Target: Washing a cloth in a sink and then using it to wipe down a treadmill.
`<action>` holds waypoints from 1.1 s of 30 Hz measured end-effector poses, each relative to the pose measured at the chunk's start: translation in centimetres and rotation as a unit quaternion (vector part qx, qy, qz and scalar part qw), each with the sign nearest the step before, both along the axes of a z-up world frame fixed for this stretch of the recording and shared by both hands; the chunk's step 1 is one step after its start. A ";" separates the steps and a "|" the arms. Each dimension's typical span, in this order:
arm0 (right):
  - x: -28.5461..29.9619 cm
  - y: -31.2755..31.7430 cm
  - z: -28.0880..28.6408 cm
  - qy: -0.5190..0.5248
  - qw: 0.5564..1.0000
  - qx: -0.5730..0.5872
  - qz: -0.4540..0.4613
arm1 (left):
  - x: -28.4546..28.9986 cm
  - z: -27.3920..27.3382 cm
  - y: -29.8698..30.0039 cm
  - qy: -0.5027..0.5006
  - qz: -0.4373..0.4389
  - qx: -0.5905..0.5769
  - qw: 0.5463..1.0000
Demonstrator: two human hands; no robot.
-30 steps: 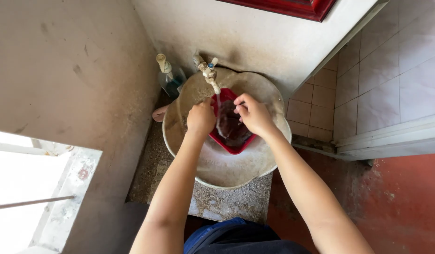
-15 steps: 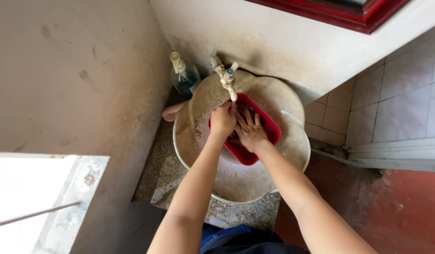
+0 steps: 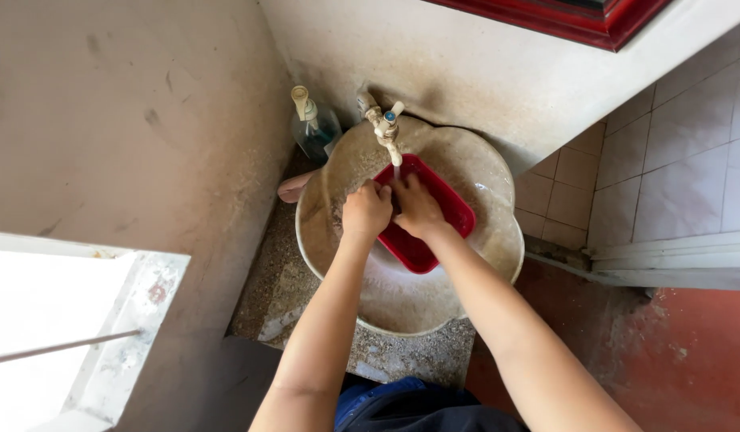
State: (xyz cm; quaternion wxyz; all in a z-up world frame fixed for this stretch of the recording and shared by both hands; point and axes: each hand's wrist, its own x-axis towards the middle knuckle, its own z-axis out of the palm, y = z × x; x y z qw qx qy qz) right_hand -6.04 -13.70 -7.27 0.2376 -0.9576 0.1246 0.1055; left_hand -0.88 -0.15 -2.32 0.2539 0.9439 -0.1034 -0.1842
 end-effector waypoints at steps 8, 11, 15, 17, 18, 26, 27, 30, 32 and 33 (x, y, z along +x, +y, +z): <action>-6.7 0.9 8.3 -0.229 0.903 0.347 -0.109 | -4.5 7.2 -1.4 0.155 0.069 -0.226 0.959; -8.5 2.3 13.0 -0.180 0.796 0.523 -0.246 | -4.0 4.6 -2.0 0.073 0.052 -0.344 0.935; -8.1 1.2 12.2 -0.103 0.472 0.811 -0.330 | -6.9 5.9 -1.6 -0.221 -0.187 -0.423 0.859; -6.9 1.0 12.0 -0.128 0.487 0.796 -0.335 | -8.5 7.3 -2.1 -0.208 -0.251 -0.469 0.821; -6.4 0.9 11.8 -0.150 0.502 0.779 -0.345 | -9.5 7.9 -2.2 -0.189 -0.310 -0.512 0.779; -3.7 1.8 10.8 -0.301 0.602 0.617 -0.407 | -8.5 7.0 -4.3 -0.136 -0.140 -0.568 0.799; -3.4 1.8 10.7 -0.331 0.617 0.580 -0.417 | -8.4 7.1 -4.6 -0.095 -0.038 -0.573 0.813; -3.5 2.1 10.1 -0.381 0.643 0.500 -0.437 | -7.1 8.1 -6.0 -0.020 0.183 -0.589 0.786; -4.0 2.6 10.2 -0.394 0.748 0.370 -0.385 | -5.5 6.5 -6.1 0.015 0.226 -0.567 0.792; -4.1 2.7 10.4 -0.395 0.830 0.230 -0.320 | -4.7 5.7 -6.2 0.050 0.268 -0.542 0.795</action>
